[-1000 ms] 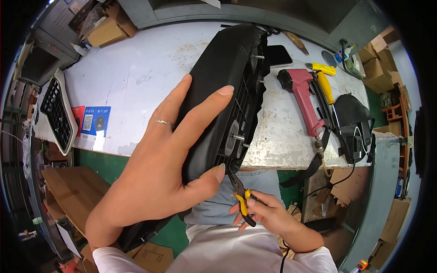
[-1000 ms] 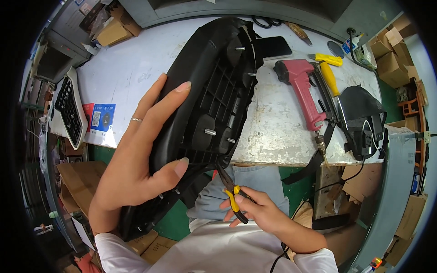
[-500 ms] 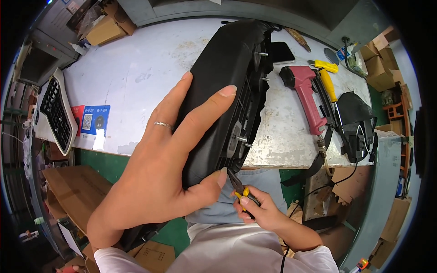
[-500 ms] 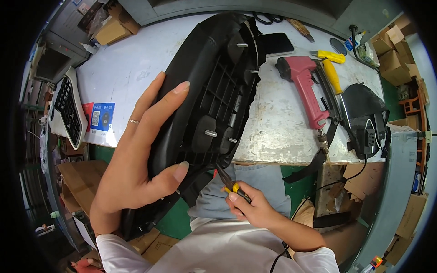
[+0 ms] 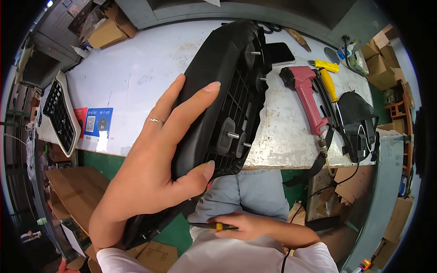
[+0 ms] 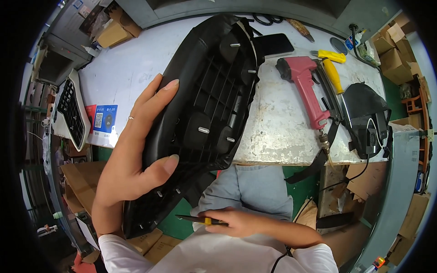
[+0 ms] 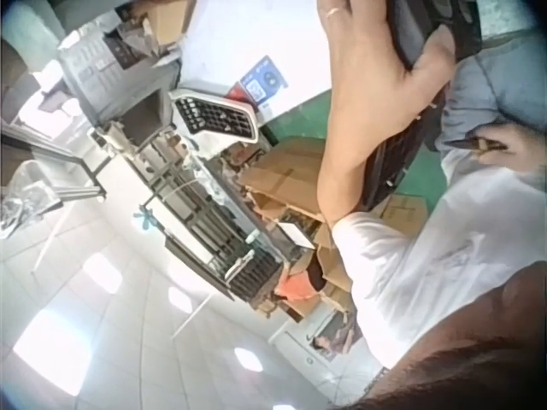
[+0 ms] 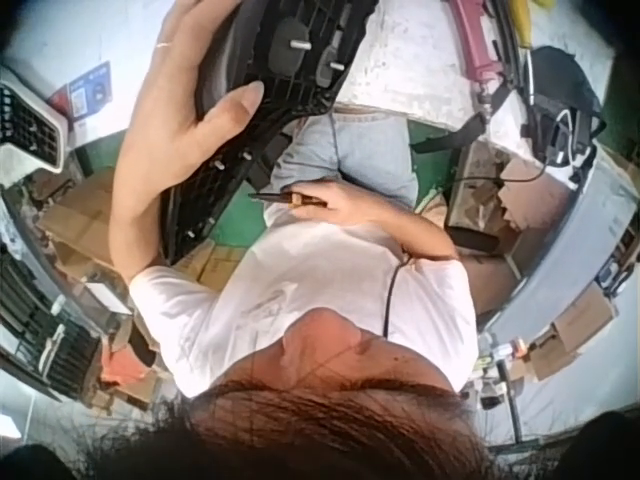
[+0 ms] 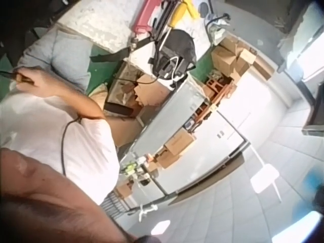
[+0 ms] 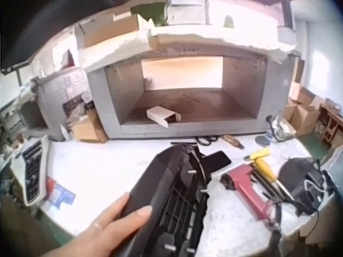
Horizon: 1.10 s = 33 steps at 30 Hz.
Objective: Removing staples from a vehicle seat using pliers.
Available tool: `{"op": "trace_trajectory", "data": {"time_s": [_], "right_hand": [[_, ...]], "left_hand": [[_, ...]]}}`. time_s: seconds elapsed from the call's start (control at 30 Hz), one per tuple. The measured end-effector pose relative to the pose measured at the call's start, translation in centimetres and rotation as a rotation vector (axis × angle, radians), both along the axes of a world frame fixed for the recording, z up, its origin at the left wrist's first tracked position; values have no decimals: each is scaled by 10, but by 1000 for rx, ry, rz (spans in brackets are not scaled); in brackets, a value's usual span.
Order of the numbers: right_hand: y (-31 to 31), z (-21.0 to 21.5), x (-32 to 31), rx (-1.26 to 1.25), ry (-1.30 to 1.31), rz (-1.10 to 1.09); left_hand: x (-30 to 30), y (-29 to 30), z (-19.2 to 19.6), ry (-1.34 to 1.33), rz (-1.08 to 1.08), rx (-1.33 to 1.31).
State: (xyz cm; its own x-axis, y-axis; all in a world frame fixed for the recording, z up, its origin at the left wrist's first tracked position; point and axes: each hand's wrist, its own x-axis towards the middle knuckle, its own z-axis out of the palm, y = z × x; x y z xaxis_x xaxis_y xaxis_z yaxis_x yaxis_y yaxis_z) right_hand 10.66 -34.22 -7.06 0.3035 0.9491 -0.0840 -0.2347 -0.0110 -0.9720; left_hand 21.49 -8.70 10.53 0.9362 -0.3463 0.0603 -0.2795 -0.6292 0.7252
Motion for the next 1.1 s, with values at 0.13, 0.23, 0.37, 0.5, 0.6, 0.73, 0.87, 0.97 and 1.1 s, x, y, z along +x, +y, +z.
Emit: {"op": "trace_trajectory", "data": {"time_s": [0.13,0.23,0.37,0.5,0.6,0.73,0.87,0.97,1.1], "right_hand": [[8,-32,-25,-452,571,-41],[-12,-28,-20,-386,723,-56],[-33,28,-3,-343,471,-131],[-39,55,14,-193,636,-359],[-42,49,16,-61,962,-433],[-45,48,15,184,1193,-379],[-44,49,19,224,1294,-370],[-38,57,25,119,1293,-427],[-39,51,29,114,1230,-446]], "left_hand": [[-2,-3,3,-3,-6,12],[1,0,0,-17,-24,3],[-1,0,4,-1,-20,15],[-1,-4,3,-10,-21,32],[-2,-4,4,-7,-17,30],[-1,-4,3,-16,-13,37],[-2,-6,4,-10,-14,46],[-1,-6,4,-22,-17,50],[1,-4,0,-53,-50,67]]}}
